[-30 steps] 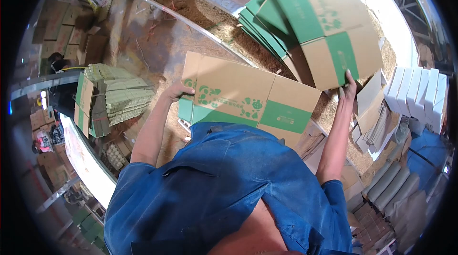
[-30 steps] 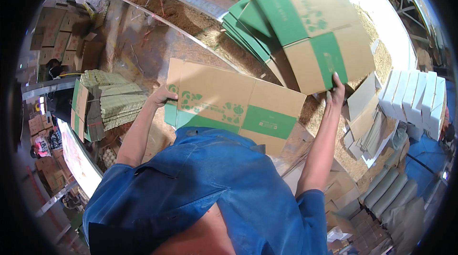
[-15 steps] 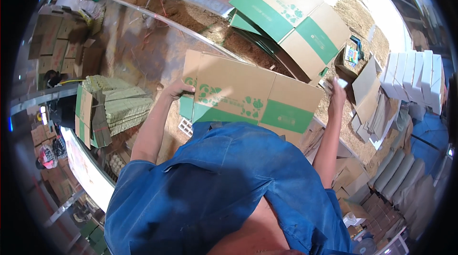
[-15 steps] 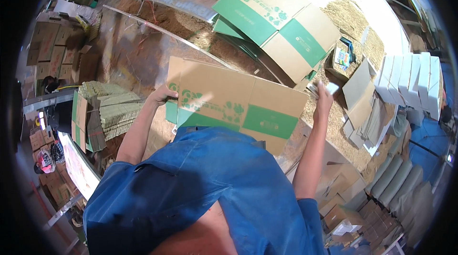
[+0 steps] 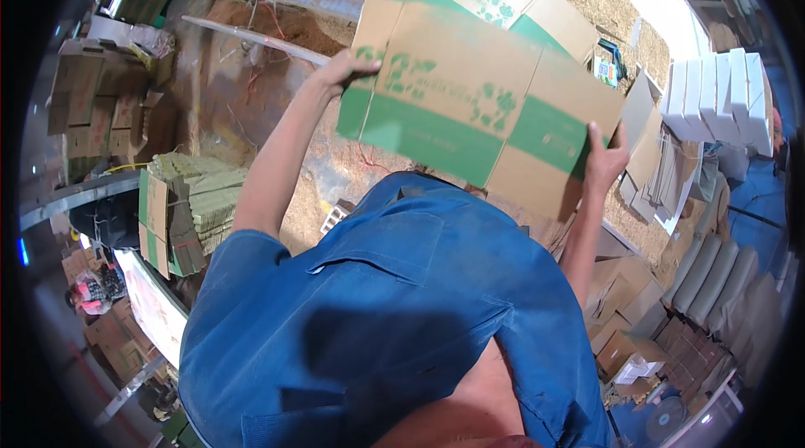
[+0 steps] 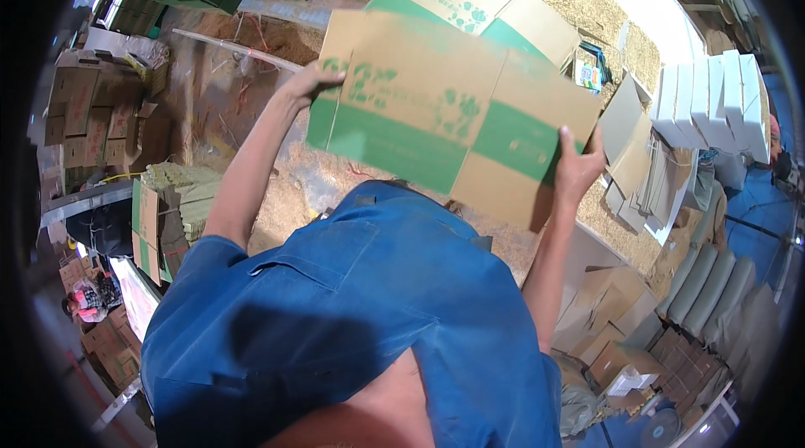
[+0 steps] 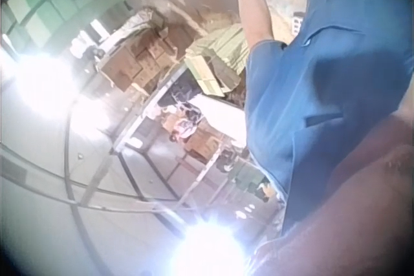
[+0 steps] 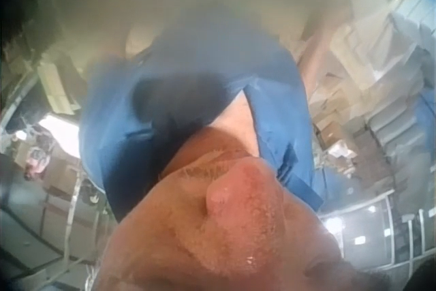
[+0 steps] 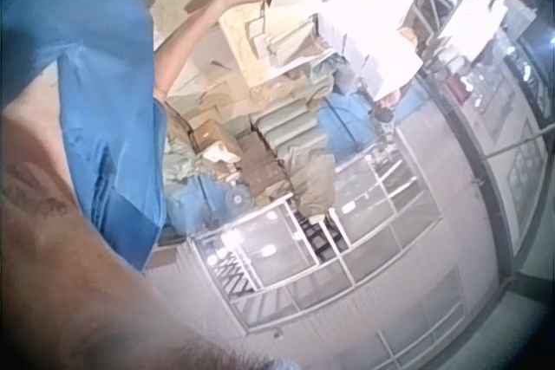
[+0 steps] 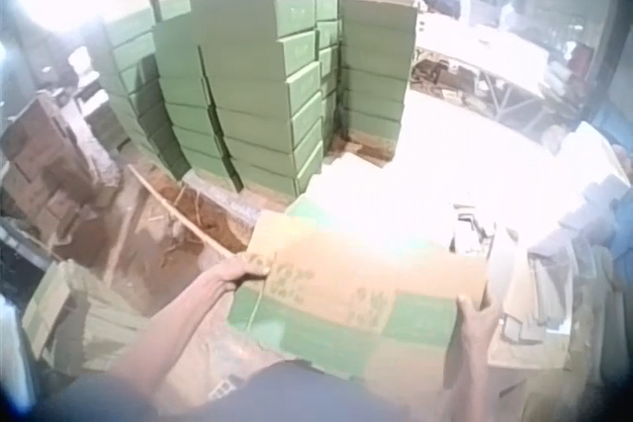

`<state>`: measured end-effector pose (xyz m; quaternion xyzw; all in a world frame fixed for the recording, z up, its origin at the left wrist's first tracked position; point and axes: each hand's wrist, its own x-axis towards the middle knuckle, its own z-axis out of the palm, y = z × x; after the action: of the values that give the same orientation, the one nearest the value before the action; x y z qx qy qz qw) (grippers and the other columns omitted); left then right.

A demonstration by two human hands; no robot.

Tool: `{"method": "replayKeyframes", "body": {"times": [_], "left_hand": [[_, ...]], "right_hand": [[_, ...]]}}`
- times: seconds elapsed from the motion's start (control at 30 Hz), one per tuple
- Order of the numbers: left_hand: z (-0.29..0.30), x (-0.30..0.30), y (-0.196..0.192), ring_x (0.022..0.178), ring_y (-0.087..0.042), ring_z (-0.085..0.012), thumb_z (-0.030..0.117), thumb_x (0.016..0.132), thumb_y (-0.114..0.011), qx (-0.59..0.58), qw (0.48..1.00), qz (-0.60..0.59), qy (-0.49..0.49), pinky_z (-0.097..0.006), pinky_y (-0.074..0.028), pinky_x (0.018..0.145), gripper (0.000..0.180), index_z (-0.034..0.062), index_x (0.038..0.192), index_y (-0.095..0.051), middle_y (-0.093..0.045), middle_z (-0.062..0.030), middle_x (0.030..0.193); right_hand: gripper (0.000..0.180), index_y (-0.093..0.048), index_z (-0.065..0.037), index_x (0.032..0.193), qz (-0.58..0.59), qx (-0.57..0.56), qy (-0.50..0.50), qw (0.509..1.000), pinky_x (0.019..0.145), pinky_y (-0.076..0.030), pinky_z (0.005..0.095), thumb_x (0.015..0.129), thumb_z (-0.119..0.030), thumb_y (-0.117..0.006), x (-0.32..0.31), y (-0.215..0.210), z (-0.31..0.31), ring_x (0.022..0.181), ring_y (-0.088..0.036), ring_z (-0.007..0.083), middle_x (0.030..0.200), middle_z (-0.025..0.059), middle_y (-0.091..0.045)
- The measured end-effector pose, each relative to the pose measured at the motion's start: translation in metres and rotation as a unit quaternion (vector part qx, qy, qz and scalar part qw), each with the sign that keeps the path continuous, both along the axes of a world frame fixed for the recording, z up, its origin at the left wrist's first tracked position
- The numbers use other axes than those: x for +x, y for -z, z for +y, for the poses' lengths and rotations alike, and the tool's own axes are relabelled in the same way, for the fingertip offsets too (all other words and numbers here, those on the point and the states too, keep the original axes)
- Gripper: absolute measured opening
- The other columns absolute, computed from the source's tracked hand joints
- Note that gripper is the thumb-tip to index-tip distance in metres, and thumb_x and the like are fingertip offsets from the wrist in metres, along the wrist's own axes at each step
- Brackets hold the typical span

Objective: The person assembles cardboard boxes by unfolding flat sheets, tucking in flaps, and filling them with a tray of grain-like material before closing them.

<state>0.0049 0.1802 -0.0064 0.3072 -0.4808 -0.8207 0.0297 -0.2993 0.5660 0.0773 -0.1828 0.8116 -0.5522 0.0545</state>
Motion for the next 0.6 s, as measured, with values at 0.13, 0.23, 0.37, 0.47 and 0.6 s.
{"method": "replayKeyframes", "body": {"times": [0.13, 0.23, 0.37, 0.47, 0.6], "left_hand": [[-0.018, -0.043, -0.023, 0.102, -0.066, -0.0195, 0.009, 0.082, -0.074, 0.015, 0.999, 0.027, -0.030, -0.035, -0.056, 0.089, 0.048, -0.0007, 0.126, -0.056, -0.066, -0.0107, 0.116], [-0.027, -0.055, -0.026, 0.093, -0.069, -0.0197, 0.009, 0.083, -0.073, 0.047, 0.998, 0.007, -0.050, -0.033, -0.059, 0.081, 0.043, -0.0041, 0.121, -0.058, -0.069, -0.0131, 0.108], [-0.031, -0.063, -0.020, 0.093, -0.069, -0.0199, 0.007, 0.082, -0.074, 0.027, 0.998, 0.014, -0.055, -0.033, -0.059, 0.081, 0.042, -0.0032, 0.120, -0.060, -0.069, -0.0136, 0.108], [-0.041, -0.069, 0.001, 0.093, -0.070, -0.0212, 0.005, 0.082, -0.073, 0.079, 0.995, -0.005, -0.054, -0.034, -0.060, 0.081, 0.042, -0.0035, 0.121, -0.060, -0.069, -0.0143, 0.108], [-0.046, -0.072, 0.013, 0.091, -0.071, -0.0225, 0.003, 0.083, -0.073, 0.112, 0.991, -0.024, -0.068, -0.036, -0.062, 0.079, 0.040, -0.0048, 0.119, -0.060, -0.069, -0.0169, 0.108]], "right_hand": [[0.055, -0.053, 0.010, 0.131, 0.027, -0.020, 0.017, 0.999, 0.095, -0.047, 0.0298, 0.083, -0.004, -0.074, -0.031, -0.007, -0.002, 0.107, -0.062, 0.0203, 0.120, 0.0157, -0.066], [0.060, -0.050, 0.012, 0.133, 0.158, 0.062, 0.051, 0.984, 0.093, -0.049, 0.0308, 0.081, -0.006, -0.077, -0.030, -0.019, -0.005, 0.104, -0.064, 0.0217, 0.119, 0.0173, -0.065], [0.055, -0.054, 0.011, 0.129, -0.088, -0.133, -0.022, 0.987, 0.079, -0.053, 0.0257, 0.082, -0.006, -0.077, -0.026, -0.030, 0.007, 0.093, -0.067, 0.0176, 0.111, 0.0148, -0.067], [0.039, -0.058, 0.005, 0.121, -0.314, -0.125, -0.038, 0.940, 0.076, -0.054, 0.0284, 0.088, -0.010, -0.071, -0.051, 0.001, 0.041, 0.087, -0.067, 0.0192, 0.103, 0.0113, -0.068], [0.039, -0.055, 0.006, 0.124, -0.373, -0.260, -0.059, 0.889, 0.083, -0.055, 0.0332, 0.093, -0.014, -0.066, -0.068, 0.005, 0.063, 0.092, -0.068, 0.0230, 0.106, 0.0123, -0.069]]}}
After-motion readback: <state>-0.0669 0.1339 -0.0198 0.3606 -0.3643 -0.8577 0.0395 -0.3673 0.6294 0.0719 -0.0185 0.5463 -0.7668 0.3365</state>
